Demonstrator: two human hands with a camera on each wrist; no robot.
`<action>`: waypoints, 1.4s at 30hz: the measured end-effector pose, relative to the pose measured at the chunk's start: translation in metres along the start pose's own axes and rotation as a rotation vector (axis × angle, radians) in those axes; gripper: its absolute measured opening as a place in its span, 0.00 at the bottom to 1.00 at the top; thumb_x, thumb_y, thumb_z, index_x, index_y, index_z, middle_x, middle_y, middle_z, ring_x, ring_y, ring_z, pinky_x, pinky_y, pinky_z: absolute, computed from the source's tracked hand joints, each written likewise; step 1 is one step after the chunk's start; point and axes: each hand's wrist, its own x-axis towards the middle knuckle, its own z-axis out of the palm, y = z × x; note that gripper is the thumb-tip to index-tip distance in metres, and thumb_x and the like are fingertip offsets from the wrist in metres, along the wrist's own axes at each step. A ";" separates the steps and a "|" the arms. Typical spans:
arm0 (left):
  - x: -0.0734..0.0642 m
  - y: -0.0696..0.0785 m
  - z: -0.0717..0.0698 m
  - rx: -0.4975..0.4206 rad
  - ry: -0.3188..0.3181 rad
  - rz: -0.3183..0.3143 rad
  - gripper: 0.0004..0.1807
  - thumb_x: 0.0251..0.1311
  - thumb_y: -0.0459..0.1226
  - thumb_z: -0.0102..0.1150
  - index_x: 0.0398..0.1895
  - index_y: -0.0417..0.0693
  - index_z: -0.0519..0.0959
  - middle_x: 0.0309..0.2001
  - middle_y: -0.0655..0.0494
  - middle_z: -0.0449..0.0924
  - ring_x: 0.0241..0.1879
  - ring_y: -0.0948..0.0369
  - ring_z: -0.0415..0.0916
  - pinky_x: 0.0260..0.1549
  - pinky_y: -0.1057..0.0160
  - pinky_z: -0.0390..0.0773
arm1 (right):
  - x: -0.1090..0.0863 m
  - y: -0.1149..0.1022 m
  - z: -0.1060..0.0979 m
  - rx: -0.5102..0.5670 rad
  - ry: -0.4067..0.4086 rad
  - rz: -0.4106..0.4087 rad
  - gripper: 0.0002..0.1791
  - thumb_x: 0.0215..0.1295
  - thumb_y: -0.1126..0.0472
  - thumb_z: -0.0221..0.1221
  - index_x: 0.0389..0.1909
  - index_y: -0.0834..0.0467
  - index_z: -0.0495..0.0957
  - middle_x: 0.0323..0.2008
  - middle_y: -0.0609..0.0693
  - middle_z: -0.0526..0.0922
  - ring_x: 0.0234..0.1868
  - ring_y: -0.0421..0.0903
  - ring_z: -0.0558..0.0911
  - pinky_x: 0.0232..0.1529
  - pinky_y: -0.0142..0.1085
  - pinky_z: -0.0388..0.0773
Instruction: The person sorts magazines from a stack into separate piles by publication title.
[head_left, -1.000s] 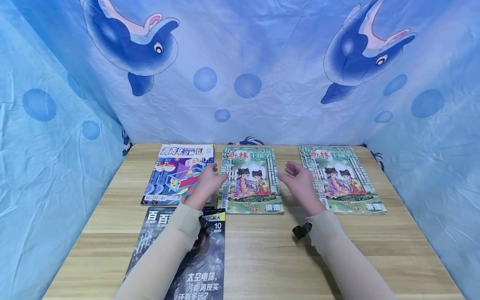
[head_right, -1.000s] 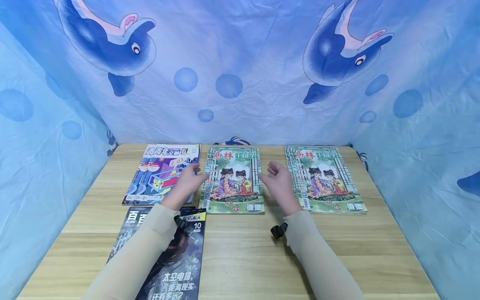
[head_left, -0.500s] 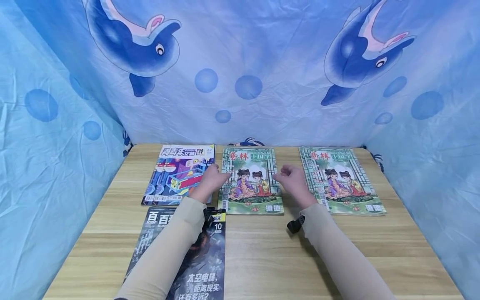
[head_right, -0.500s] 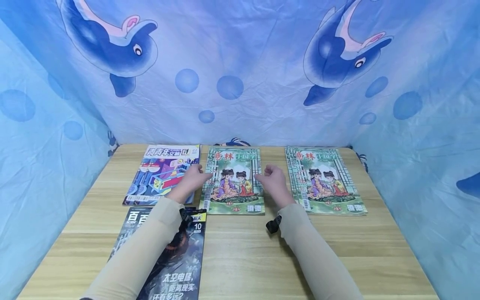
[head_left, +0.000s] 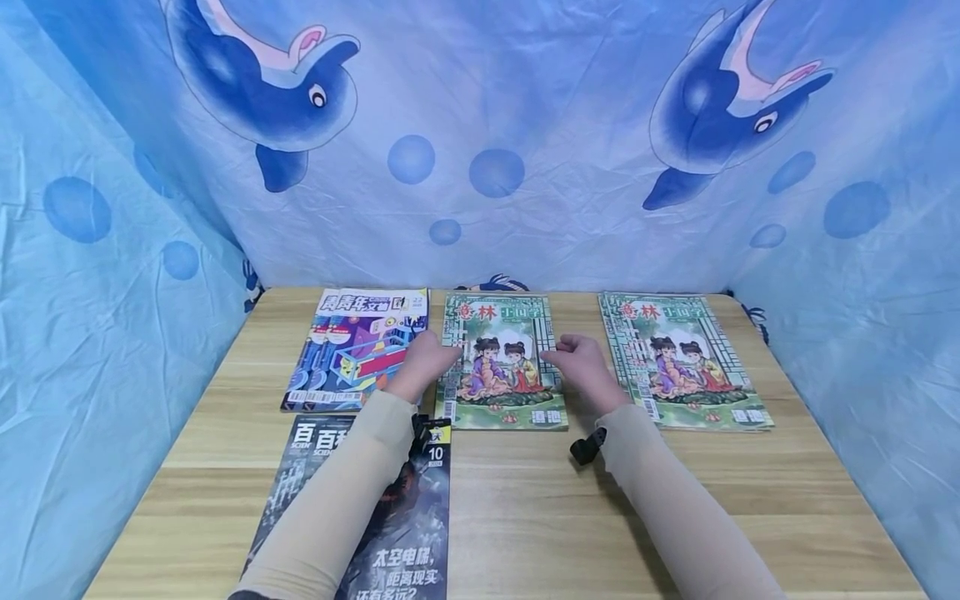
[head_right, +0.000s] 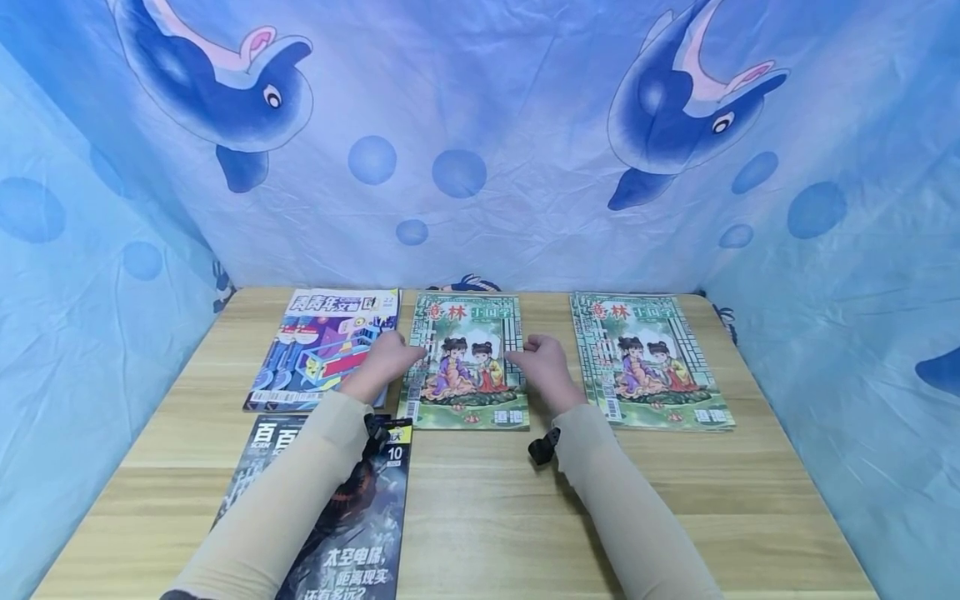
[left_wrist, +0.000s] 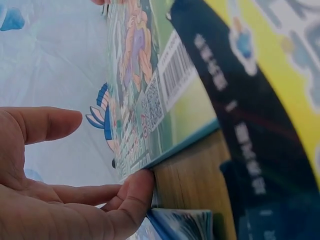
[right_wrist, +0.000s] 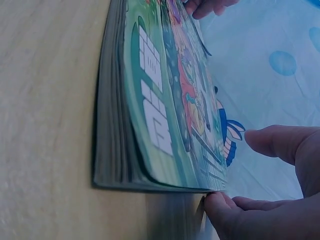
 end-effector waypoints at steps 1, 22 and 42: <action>-0.001 0.001 0.000 -0.002 -0.002 0.000 0.36 0.65 0.42 0.60 0.68 0.28 0.63 0.60 0.35 0.69 0.53 0.44 0.70 0.51 0.45 0.77 | 0.000 0.000 0.000 -0.003 0.004 0.000 0.42 0.68 0.55 0.66 0.75 0.67 0.58 0.70 0.62 0.68 0.69 0.59 0.68 0.67 0.49 0.67; 0.007 -0.003 0.002 -0.215 -0.021 -0.038 0.16 0.65 0.35 0.60 0.49 0.32 0.71 0.52 0.39 0.70 0.48 0.46 0.70 0.47 0.47 0.76 | 0.001 0.002 0.001 0.033 0.008 0.015 0.43 0.66 0.56 0.68 0.75 0.67 0.59 0.70 0.61 0.68 0.69 0.58 0.68 0.67 0.48 0.67; 0.007 0.002 0.002 -0.305 -0.113 0.006 0.41 0.64 0.25 0.61 0.79 0.44 0.57 0.60 0.41 0.75 0.52 0.47 0.78 0.52 0.50 0.79 | -0.001 0.005 -0.004 0.057 0.016 0.008 0.43 0.68 0.55 0.67 0.77 0.65 0.58 0.71 0.60 0.67 0.70 0.57 0.66 0.68 0.48 0.67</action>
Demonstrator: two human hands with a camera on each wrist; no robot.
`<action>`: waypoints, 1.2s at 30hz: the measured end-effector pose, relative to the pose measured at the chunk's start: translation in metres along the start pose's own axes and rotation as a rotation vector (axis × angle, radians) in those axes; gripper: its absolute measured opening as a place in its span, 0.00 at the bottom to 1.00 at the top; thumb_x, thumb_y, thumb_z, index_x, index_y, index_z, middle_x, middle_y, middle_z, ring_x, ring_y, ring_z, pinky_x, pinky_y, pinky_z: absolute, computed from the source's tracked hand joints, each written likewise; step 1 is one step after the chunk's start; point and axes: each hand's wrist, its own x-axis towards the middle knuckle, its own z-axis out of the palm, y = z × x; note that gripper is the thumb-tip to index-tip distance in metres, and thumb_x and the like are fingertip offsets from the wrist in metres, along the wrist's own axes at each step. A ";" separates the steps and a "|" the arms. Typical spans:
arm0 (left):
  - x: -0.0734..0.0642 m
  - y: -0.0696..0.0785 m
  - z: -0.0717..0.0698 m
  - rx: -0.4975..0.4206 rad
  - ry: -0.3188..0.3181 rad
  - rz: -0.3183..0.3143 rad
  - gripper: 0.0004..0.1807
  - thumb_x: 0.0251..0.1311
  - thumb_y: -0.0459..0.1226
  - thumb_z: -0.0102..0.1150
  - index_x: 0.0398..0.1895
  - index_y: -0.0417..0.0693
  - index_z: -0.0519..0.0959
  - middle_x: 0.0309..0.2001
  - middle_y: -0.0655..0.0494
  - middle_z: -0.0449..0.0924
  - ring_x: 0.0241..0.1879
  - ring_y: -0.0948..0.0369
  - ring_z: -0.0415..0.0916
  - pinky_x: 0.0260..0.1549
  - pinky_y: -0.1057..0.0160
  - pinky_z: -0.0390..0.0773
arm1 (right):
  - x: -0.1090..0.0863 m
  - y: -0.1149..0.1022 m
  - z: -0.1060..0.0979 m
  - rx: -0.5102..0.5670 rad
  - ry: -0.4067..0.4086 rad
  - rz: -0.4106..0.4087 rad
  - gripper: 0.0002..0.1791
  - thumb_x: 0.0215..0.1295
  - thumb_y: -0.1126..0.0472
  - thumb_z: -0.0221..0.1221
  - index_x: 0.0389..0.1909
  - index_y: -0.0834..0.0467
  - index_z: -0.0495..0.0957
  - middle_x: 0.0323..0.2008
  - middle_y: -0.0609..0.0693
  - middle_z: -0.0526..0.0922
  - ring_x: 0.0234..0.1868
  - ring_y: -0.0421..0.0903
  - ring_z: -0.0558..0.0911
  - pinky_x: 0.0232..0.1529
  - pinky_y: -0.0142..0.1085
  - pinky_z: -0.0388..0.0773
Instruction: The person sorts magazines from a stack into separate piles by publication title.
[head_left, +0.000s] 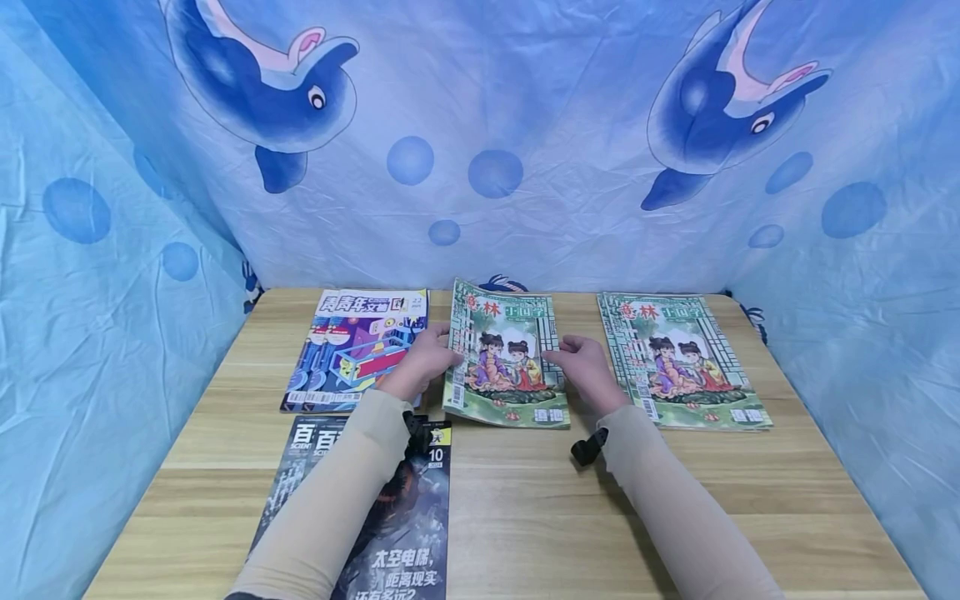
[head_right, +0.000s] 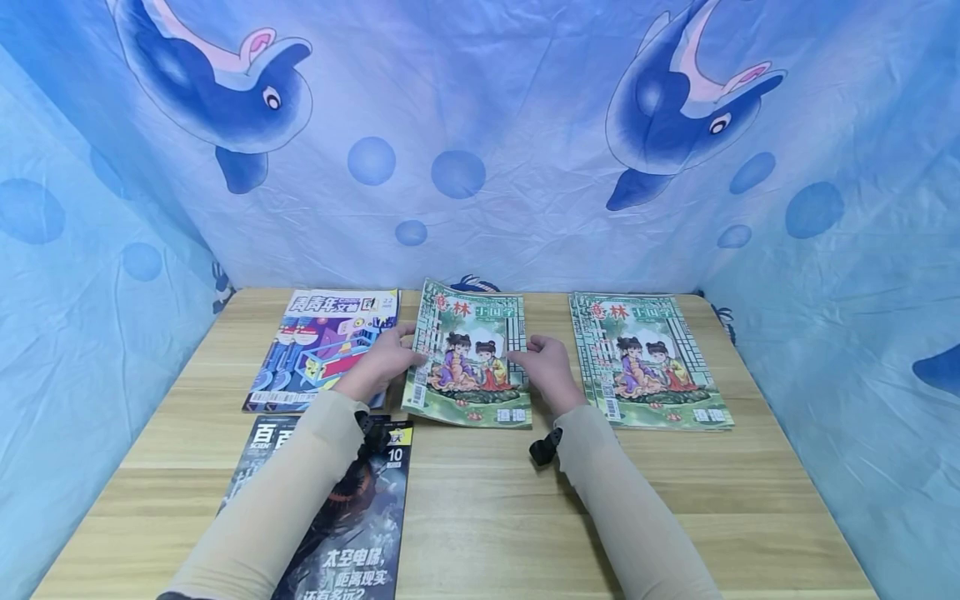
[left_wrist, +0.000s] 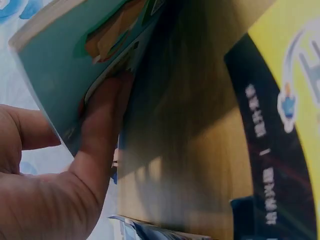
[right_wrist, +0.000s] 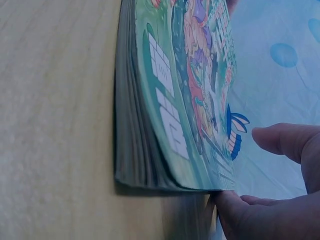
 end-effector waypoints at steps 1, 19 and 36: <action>-0.001 0.000 0.000 -0.011 0.000 -0.007 0.41 0.64 0.25 0.61 0.79 0.45 0.58 0.59 0.42 0.75 0.50 0.48 0.80 0.49 0.51 0.81 | 0.000 0.000 0.000 0.000 -0.001 0.001 0.43 0.68 0.55 0.67 0.77 0.64 0.58 0.71 0.60 0.67 0.70 0.57 0.66 0.68 0.48 0.67; -0.035 0.013 0.006 -0.386 -0.046 0.062 0.41 0.67 0.22 0.56 0.80 0.54 0.56 0.47 0.36 0.82 0.43 0.47 0.83 0.43 0.51 0.84 | -0.004 0.003 -0.016 0.049 -0.084 -0.023 0.50 0.65 0.51 0.70 0.78 0.64 0.54 0.75 0.62 0.58 0.74 0.58 0.60 0.70 0.49 0.63; -0.042 0.029 0.050 -0.467 -0.123 0.100 0.41 0.66 0.21 0.55 0.79 0.54 0.56 0.50 0.35 0.81 0.43 0.45 0.84 0.42 0.49 0.85 | -0.029 0.008 -0.082 0.057 -0.109 -0.097 0.55 0.63 0.49 0.71 0.81 0.57 0.48 0.80 0.59 0.46 0.78 0.56 0.48 0.71 0.51 0.58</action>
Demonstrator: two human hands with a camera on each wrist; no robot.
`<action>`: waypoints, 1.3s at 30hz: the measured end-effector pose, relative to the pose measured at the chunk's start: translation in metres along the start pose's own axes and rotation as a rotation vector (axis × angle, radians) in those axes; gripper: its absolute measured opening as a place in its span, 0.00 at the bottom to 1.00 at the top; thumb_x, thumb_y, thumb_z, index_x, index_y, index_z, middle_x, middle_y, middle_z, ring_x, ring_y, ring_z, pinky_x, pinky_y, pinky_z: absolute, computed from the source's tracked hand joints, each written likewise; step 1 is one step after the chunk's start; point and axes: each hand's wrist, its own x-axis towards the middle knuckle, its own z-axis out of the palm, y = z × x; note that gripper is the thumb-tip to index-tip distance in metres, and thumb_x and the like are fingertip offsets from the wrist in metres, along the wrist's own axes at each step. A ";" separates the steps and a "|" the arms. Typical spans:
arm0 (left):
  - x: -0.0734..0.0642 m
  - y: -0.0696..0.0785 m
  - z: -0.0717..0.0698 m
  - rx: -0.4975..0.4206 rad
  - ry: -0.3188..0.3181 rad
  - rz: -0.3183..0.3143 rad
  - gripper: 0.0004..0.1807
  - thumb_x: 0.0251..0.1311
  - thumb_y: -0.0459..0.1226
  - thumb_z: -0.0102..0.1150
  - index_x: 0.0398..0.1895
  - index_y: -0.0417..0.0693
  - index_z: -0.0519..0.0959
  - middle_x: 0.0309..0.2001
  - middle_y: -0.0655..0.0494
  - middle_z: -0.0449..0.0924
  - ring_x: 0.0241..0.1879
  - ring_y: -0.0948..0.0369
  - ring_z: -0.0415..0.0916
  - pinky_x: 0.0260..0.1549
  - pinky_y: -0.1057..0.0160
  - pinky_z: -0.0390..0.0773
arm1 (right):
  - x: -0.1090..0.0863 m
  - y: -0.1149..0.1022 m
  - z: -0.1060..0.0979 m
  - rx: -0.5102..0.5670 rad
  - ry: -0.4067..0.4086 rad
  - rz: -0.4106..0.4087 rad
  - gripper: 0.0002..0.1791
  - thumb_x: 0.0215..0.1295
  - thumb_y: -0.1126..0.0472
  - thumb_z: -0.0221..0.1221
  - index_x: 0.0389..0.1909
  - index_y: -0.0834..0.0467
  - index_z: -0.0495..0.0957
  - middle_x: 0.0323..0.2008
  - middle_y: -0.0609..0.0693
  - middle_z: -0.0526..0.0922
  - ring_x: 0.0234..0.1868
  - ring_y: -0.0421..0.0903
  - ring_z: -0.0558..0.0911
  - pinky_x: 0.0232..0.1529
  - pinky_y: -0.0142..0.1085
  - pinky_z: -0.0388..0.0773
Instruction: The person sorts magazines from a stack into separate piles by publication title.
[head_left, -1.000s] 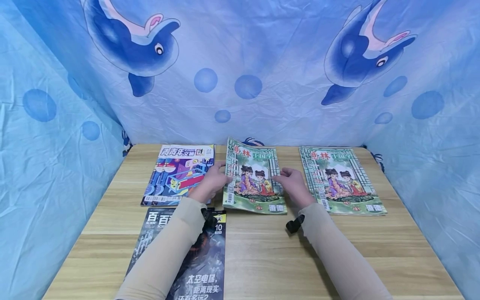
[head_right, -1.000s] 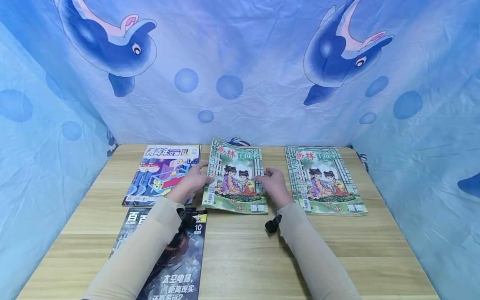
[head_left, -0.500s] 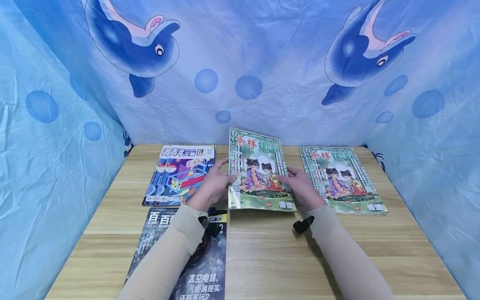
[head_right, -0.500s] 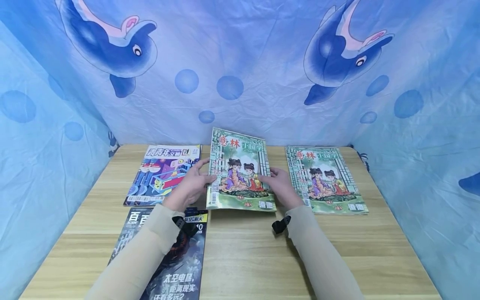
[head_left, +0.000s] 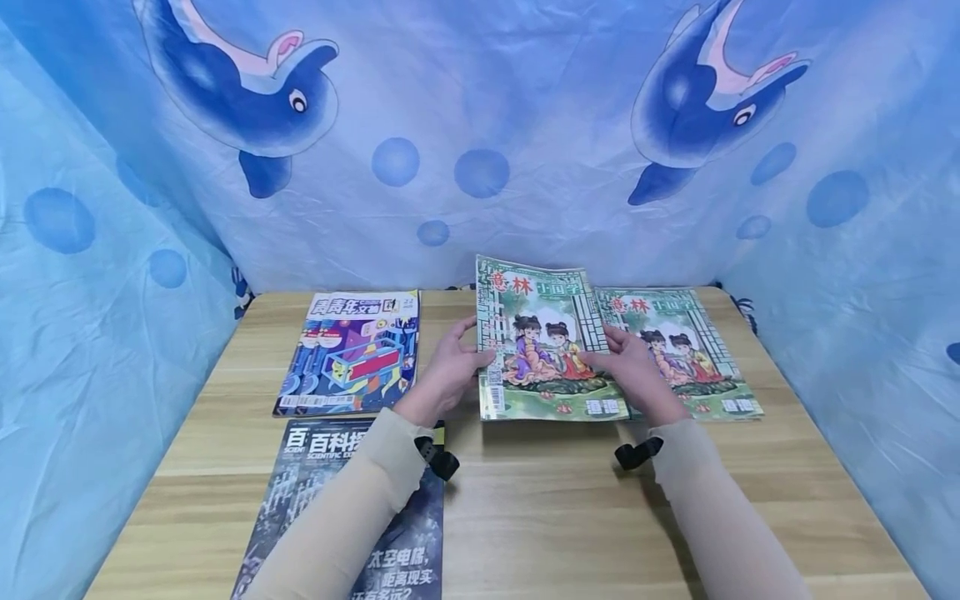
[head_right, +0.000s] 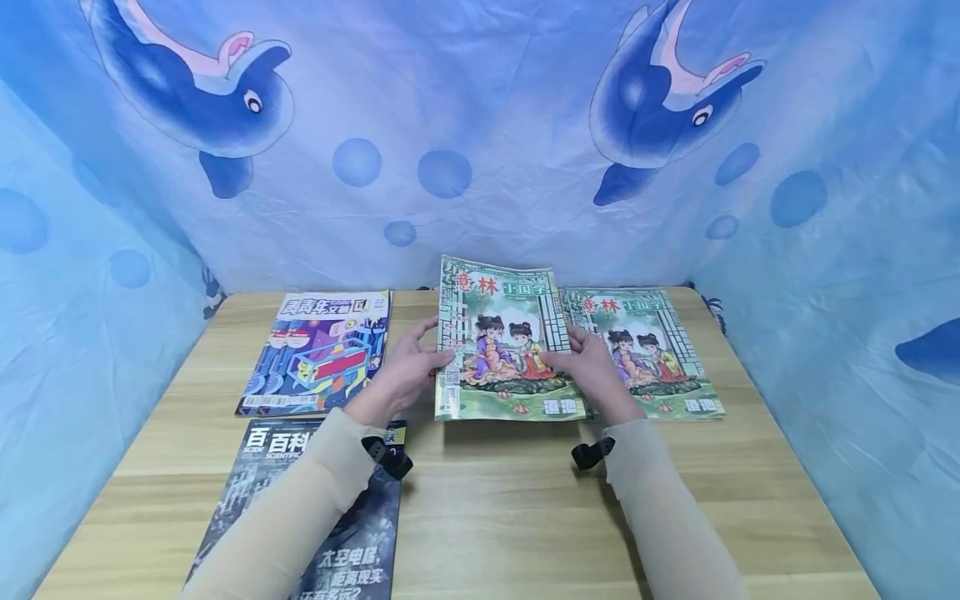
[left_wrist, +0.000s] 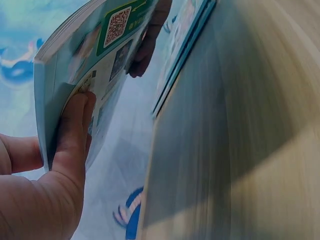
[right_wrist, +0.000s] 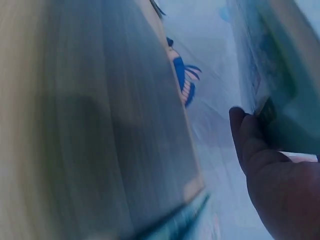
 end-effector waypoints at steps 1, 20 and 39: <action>0.001 0.000 0.004 -0.004 -0.004 -0.003 0.41 0.66 0.21 0.55 0.79 0.54 0.56 0.50 0.35 0.81 0.42 0.45 0.84 0.41 0.49 0.85 | -0.001 0.000 -0.004 -0.013 0.006 0.003 0.55 0.63 0.48 0.71 0.82 0.56 0.47 0.80 0.59 0.46 0.78 0.56 0.48 0.72 0.52 0.58; 0.039 -0.026 0.106 0.041 -0.032 -0.017 0.42 0.63 0.21 0.60 0.78 0.57 0.62 0.39 0.44 0.83 0.32 0.48 0.85 0.33 0.49 0.86 | -0.023 0.019 -0.090 -0.168 0.186 0.028 0.59 0.65 0.44 0.69 0.81 0.60 0.40 0.78 0.66 0.47 0.76 0.63 0.52 0.70 0.56 0.58; 0.069 -0.059 0.192 0.266 0.001 0.013 0.41 0.62 0.26 0.66 0.77 0.50 0.63 0.61 0.42 0.75 0.54 0.50 0.78 0.44 0.59 0.83 | -0.026 0.038 -0.163 -0.289 0.234 0.038 0.50 0.66 0.48 0.69 0.78 0.65 0.53 0.60 0.69 0.74 0.42 0.46 0.84 0.40 0.34 0.83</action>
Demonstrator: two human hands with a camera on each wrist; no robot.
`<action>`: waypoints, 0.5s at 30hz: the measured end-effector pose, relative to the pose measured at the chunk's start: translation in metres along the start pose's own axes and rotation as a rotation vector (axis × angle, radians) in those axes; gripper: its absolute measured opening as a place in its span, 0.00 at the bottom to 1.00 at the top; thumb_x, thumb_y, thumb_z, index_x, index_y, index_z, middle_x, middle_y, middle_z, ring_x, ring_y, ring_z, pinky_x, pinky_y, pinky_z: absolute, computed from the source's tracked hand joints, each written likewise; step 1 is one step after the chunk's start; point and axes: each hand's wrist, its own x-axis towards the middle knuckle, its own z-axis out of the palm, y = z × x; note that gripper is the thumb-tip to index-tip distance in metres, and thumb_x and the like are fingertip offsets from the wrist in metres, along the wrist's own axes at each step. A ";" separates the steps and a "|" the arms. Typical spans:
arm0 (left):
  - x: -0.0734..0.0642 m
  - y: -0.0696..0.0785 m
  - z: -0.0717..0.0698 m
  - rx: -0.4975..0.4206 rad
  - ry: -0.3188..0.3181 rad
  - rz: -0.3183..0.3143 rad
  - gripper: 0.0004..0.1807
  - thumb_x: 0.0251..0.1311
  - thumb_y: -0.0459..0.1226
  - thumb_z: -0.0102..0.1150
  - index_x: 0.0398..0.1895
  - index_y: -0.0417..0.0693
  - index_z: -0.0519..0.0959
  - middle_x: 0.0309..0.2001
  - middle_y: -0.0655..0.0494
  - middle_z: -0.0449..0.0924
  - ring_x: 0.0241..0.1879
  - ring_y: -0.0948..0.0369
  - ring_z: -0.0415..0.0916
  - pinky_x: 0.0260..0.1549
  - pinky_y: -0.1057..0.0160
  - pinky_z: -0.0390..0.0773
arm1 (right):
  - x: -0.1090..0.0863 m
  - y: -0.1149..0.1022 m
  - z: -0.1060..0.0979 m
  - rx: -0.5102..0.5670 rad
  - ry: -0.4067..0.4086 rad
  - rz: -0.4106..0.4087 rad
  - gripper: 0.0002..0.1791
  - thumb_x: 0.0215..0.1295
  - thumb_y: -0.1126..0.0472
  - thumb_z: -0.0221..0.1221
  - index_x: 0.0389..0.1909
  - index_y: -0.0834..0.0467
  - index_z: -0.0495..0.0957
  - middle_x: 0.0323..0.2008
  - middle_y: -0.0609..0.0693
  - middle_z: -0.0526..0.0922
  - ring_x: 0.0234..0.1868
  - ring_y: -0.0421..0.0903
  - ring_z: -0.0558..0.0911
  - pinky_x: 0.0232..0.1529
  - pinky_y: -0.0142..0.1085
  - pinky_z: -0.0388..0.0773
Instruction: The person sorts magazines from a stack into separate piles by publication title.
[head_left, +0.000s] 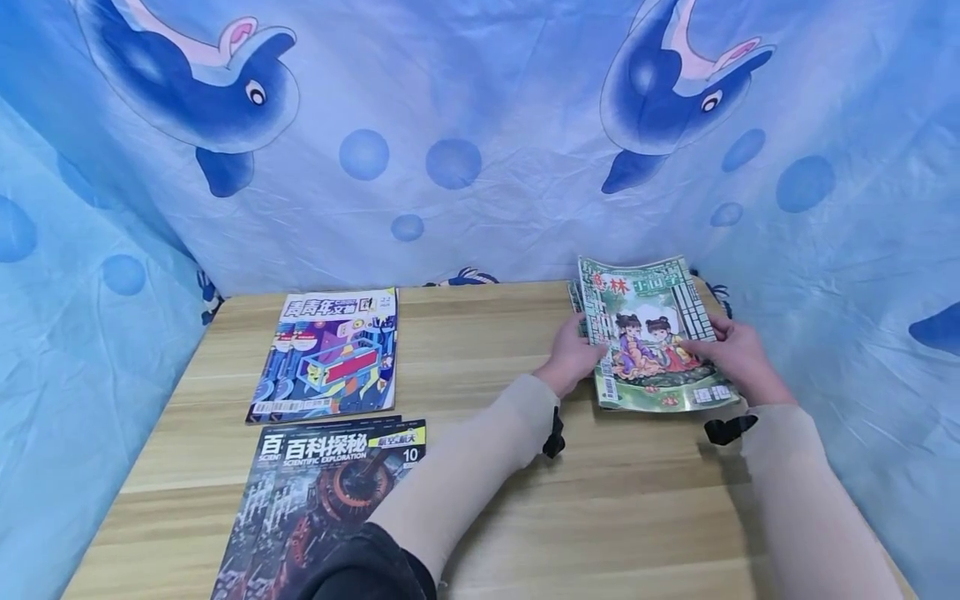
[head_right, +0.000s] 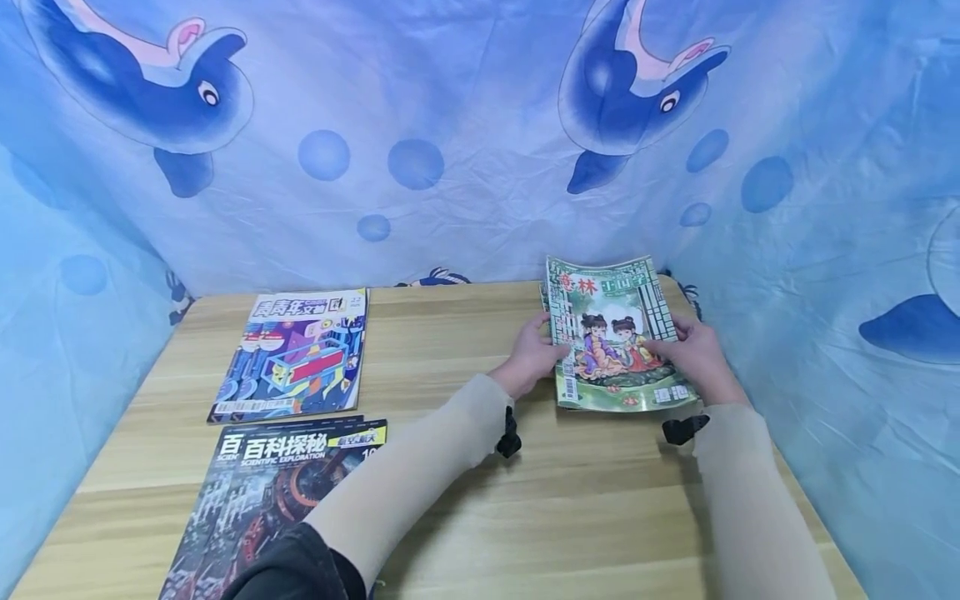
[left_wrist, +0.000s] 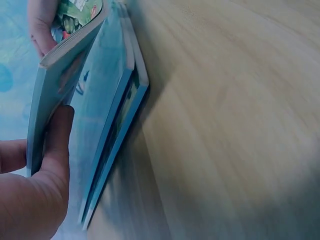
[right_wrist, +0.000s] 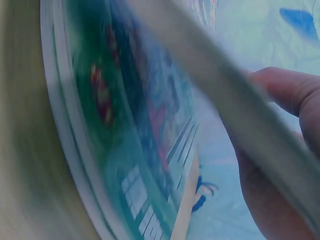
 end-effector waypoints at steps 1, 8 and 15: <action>0.001 -0.001 0.003 0.039 0.004 0.001 0.42 0.61 0.27 0.67 0.78 0.49 0.62 0.63 0.43 0.73 0.57 0.50 0.76 0.47 0.58 0.82 | 0.002 0.002 -0.002 -0.011 -0.004 0.006 0.51 0.66 0.47 0.69 0.79 0.65 0.52 0.61 0.69 0.73 0.45 0.50 0.83 0.41 0.36 0.83; 0.007 -0.003 0.019 0.173 -0.024 -0.013 0.44 0.55 0.24 0.63 0.77 0.45 0.60 0.68 0.47 0.69 0.63 0.53 0.70 0.59 0.59 0.73 | 0.017 0.012 -0.016 -0.013 -0.042 0.040 0.55 0.67 0.48 0.68 0.80 0.61 0.42 0.65 0.73 0.68 0.47 0.56 0.83 0.44 0.43 0.84; 0.012 -0.003 0.024 0.290 -0.070 -0.014 0.45 0.56 0.22 0.60 0.78 0.46 0.59 0.67 0.47 0.71 0.54 0.56 0.74 0.53 0.60 0.78 | 0.026 0.019 -0.024 -0.075 -0.064 0.085 0.57 0.66 0.47 0.68 0.79 0.67 0.41 0.73 0.74 0.54 0.56 0.59 0.76 0.53 0.44 0.78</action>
